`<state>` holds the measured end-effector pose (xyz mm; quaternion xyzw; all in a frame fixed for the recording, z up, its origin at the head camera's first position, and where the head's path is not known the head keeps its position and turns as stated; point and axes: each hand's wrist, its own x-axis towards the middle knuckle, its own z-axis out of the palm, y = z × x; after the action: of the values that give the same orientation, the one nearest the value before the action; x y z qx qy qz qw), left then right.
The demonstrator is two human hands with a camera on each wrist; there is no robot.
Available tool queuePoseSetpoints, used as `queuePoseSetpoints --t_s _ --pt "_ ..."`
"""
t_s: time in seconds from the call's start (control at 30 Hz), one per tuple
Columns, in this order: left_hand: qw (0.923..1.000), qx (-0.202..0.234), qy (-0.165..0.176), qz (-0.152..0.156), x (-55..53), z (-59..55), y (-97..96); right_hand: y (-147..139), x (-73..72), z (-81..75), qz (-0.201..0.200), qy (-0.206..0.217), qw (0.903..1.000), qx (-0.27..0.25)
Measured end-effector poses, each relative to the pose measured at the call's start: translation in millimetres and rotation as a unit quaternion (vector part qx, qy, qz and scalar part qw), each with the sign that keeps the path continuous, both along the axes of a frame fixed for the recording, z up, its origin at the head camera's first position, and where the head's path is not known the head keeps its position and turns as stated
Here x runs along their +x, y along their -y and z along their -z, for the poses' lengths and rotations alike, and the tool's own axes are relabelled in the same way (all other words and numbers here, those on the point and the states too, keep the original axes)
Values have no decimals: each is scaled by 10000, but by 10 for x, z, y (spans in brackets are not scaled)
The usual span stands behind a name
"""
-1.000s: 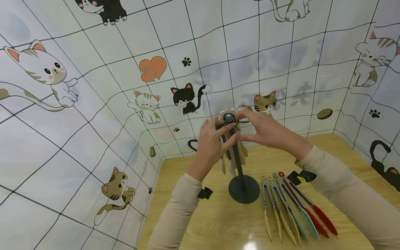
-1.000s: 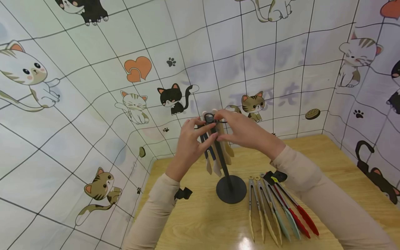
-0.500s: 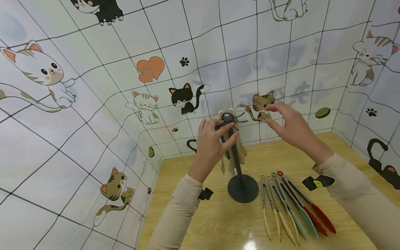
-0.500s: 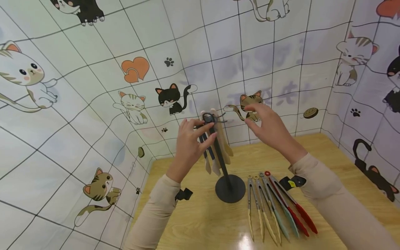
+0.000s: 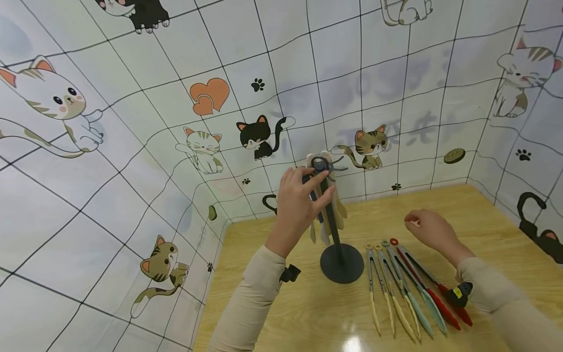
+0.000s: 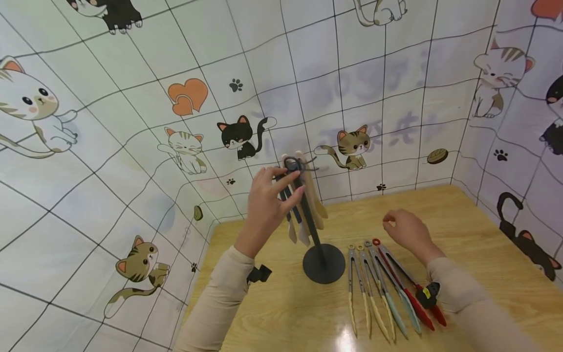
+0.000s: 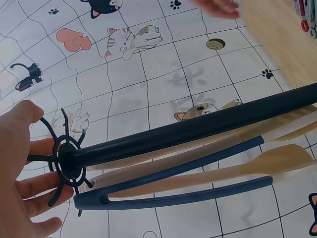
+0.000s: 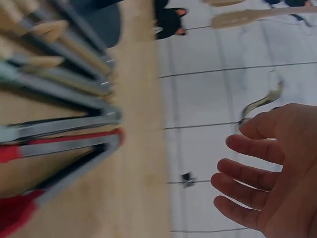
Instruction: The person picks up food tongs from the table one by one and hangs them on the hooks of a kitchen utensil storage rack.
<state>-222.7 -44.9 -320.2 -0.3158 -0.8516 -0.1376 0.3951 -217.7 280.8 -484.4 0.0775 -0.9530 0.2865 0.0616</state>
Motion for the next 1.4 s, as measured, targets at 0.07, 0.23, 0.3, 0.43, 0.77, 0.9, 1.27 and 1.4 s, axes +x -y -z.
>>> queuePoseSetpoints --t_s 0.07,0.23,0.3,0.43,0.77,0.9,1.27,1.4 --pt "10000 20 -16 -1 -1 3 0 -44 26 194 -36 193 9997 113" --pt "10000 81 -14 27 -12 12 0 -102 108 550 -113 566 9978 316" --pt "9999 97 -22 38 -14 14 -2 -116 137 645 -175 653 9969 395" --pt "9999 102 -47 26 -9 9 -7 -118 172 782 -278 909 9945 441" --pt "9999 89 -50 -21 -15 13 -3 -60 142 925 -127 1029 9928 607" --pt "9999 89 -68 11 -20 15 -6 -38 157 981 83 869 9946 560" --pt "9999 45 -128 -11 -22 5 -7 -41 162 1081 92 582 9974 418" --pt "9999 61 -114 -6 -28 23 -4 -60 134 1089 111 661 9969 420"
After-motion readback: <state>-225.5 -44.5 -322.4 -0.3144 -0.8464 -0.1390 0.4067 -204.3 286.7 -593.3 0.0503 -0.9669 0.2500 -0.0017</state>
